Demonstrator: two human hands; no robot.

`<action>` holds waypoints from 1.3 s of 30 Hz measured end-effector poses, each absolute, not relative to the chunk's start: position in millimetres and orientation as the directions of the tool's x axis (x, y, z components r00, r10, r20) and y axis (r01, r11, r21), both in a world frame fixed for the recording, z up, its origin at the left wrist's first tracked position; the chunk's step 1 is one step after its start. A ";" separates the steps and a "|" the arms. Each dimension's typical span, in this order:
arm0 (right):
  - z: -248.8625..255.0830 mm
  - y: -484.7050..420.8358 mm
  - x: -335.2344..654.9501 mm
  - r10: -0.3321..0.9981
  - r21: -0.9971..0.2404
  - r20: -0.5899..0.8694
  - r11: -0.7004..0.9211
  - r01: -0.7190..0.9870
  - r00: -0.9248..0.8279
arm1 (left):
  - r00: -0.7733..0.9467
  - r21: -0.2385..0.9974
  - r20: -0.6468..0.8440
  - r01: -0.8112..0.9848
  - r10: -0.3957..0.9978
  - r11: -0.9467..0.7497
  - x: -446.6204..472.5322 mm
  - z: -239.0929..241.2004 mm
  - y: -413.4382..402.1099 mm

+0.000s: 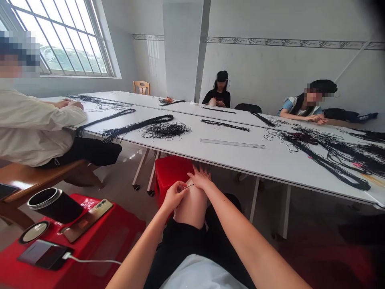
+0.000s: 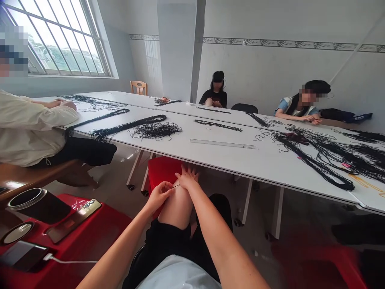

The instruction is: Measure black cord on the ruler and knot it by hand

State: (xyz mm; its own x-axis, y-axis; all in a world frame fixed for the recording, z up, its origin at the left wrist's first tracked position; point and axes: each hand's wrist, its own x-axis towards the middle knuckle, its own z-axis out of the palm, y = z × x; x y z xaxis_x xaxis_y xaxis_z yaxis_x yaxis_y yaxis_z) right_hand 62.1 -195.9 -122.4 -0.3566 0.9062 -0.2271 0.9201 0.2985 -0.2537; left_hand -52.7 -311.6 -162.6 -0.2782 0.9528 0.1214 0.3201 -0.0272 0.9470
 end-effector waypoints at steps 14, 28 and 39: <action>-120.6 -196.6 61.9 0.906 -0.277 -0.214 0.302 0.912 -0.365 | -0.443 0.870 0.137 0.482 0.886 0.107 -33.5 -141.7 -311.3; -118.3 -198.0 63.4 0.904 -0.280 -0.223 0.299 0.912 -0.365 | -0.162 0.991 -0.106 0.058 0.981 0.117 -65.9 -153.1 -311.7; -119.3 -197.4 62.5 0.901 -0.270 -0.222 0.311 0.911 -0.373 | -0.197 0.986 -0.049 0.149 0.979 0.079 -64.3 -157.5 -311.1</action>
